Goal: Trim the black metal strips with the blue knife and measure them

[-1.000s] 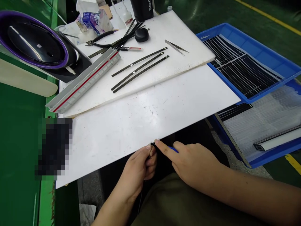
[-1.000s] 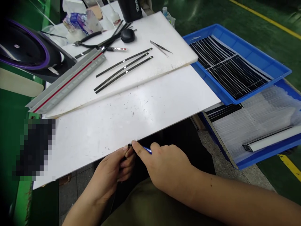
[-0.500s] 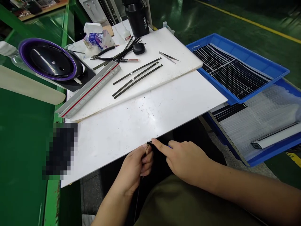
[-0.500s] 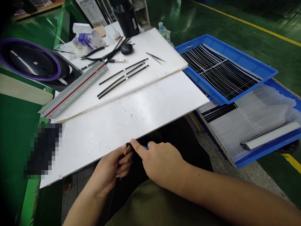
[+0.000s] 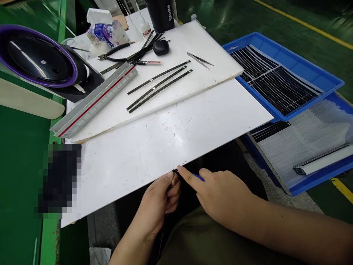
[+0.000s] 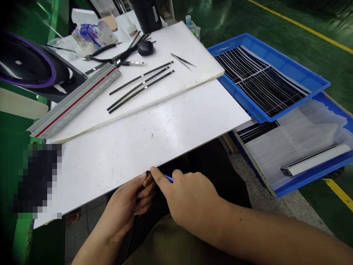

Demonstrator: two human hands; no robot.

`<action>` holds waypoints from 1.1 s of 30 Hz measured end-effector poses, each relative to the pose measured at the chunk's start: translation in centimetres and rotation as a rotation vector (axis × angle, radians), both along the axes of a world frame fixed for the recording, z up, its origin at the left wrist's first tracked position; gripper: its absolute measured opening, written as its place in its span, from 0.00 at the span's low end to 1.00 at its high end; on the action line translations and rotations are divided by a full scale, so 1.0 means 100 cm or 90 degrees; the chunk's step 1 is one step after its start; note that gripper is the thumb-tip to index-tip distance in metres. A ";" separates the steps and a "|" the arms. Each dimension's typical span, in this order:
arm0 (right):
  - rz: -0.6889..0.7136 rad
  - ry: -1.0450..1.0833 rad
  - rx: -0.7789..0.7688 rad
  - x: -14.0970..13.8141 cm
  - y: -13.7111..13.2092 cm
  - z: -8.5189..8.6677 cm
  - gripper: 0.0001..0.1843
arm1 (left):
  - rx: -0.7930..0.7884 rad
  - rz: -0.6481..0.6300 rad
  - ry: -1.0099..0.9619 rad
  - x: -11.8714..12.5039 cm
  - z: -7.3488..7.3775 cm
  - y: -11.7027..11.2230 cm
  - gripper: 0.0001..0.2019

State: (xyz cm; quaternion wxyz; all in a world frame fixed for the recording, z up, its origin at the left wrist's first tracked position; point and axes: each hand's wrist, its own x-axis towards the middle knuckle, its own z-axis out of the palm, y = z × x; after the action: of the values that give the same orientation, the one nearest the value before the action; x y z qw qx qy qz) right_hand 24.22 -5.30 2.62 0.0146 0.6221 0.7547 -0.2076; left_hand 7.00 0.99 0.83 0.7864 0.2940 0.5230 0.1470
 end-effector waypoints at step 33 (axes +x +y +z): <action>0.008 -0.001 0.028 0.004 0.001 -0.009 0.38 | -0.026 -0.033 0.009 -0.003 0.001 0.006 0.18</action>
State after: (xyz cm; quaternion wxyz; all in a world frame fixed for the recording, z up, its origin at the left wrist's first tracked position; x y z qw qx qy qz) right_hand 24.66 -5.16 1.70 0.0028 0.6179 0.7628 -0.1907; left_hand 6.65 1.62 0.91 0.7920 0.2923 0.5237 0.1137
